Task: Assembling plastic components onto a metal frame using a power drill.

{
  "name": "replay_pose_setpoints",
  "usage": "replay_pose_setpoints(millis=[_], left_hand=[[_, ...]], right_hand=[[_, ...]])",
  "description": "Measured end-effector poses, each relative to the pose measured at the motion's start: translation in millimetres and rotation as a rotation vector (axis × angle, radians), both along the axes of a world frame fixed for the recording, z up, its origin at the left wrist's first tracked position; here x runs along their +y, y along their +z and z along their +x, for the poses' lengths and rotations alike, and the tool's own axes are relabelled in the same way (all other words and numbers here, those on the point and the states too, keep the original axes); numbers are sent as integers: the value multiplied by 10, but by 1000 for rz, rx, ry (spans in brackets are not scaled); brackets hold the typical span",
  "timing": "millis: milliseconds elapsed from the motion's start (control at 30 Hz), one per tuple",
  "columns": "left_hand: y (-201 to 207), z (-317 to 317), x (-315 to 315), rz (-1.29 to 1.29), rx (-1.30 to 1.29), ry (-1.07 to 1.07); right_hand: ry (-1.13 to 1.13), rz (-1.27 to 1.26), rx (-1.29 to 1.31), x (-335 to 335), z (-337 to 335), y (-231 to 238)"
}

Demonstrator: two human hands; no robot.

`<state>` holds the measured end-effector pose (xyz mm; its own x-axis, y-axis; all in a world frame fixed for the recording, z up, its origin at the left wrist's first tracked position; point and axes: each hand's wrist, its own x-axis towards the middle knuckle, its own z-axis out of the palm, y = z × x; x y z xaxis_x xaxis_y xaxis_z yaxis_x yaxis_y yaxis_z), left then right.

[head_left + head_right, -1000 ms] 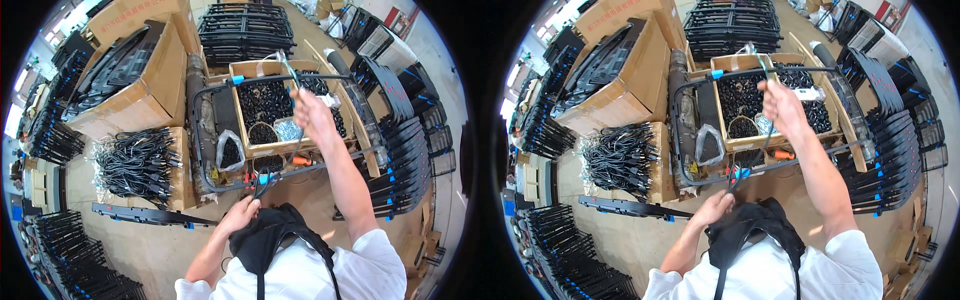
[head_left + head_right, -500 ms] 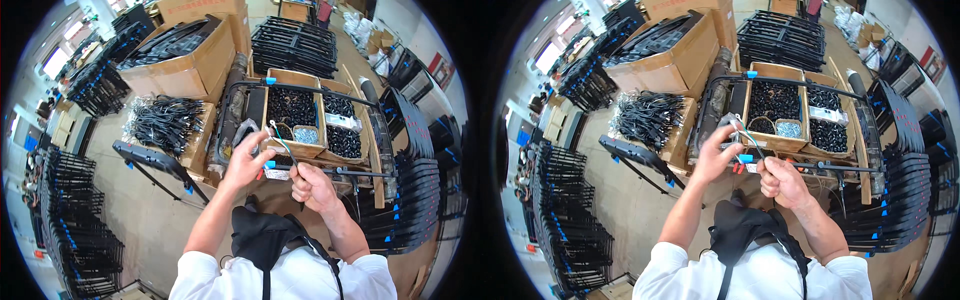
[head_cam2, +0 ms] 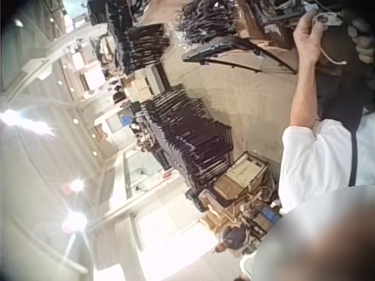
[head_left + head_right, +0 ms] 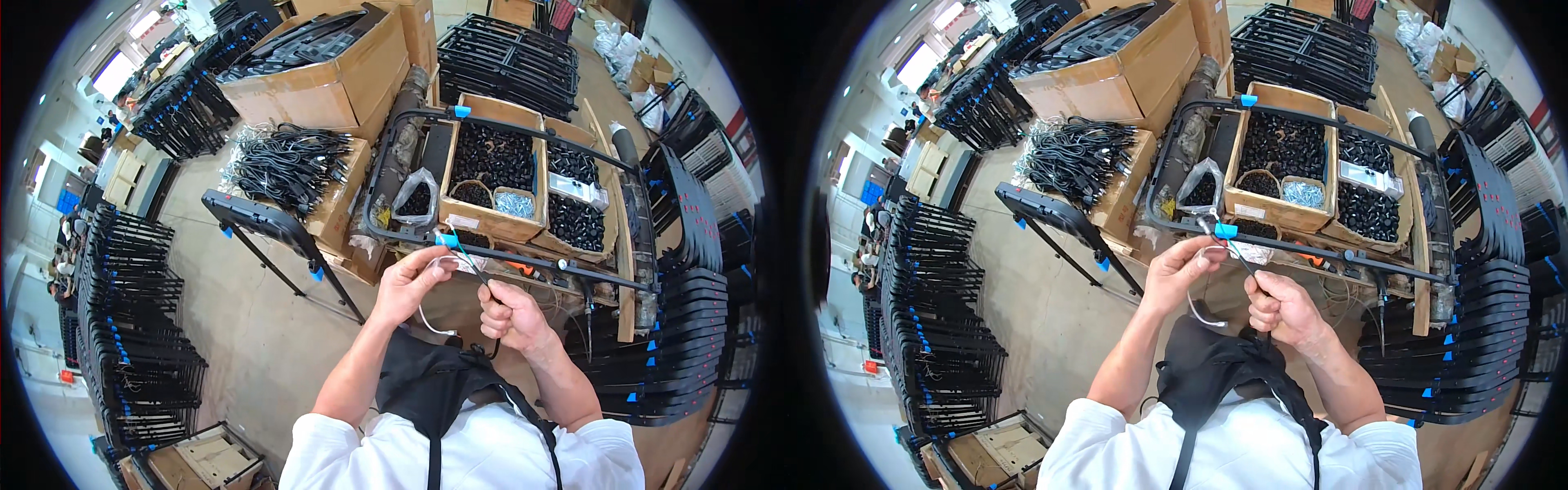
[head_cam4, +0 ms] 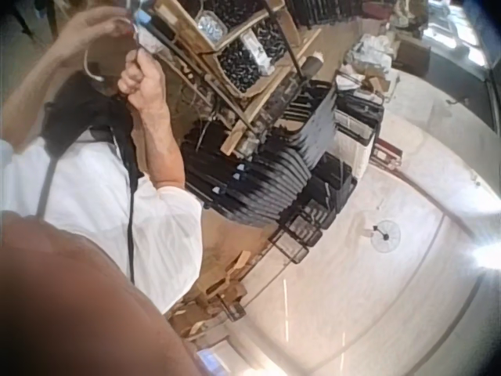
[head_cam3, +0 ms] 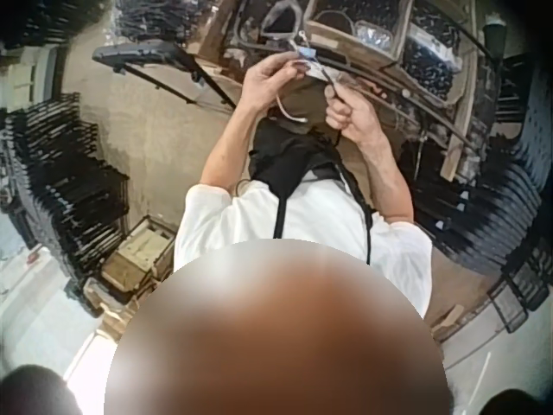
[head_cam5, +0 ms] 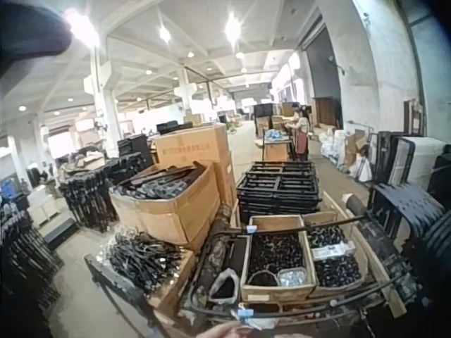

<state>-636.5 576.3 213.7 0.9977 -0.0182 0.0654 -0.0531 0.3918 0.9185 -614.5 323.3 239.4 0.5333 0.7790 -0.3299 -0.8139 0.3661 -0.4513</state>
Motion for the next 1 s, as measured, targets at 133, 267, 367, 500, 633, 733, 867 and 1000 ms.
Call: replay_pose_setpoints(millis=[133,267,367,500,633,733,867,1000], left_hand=[[-182,54,184,231,-39,9],[-108,103,291,460,-183,51],[-119,106,440,448,-175,29],[-294,170,685,149,42,-35],[-344,226,939,122,97,-139],[-503,229,1082,199,53,-70],[-325,212,1154,1043,-442,196],[-576,244,1265,1092,-518,60]], right_hand=[[21,-50,-12,81,30,-26],[40,-94,29,234,62,-115],[63,-97,75,400,117,-149],[150,-141,50,625,142,-219],[176,-181,100,787,201,-381],[195,-203,160,931,271,-557],[262,-310,263,1125,304,-887],[375,-355,352,1321,344,-1063]])
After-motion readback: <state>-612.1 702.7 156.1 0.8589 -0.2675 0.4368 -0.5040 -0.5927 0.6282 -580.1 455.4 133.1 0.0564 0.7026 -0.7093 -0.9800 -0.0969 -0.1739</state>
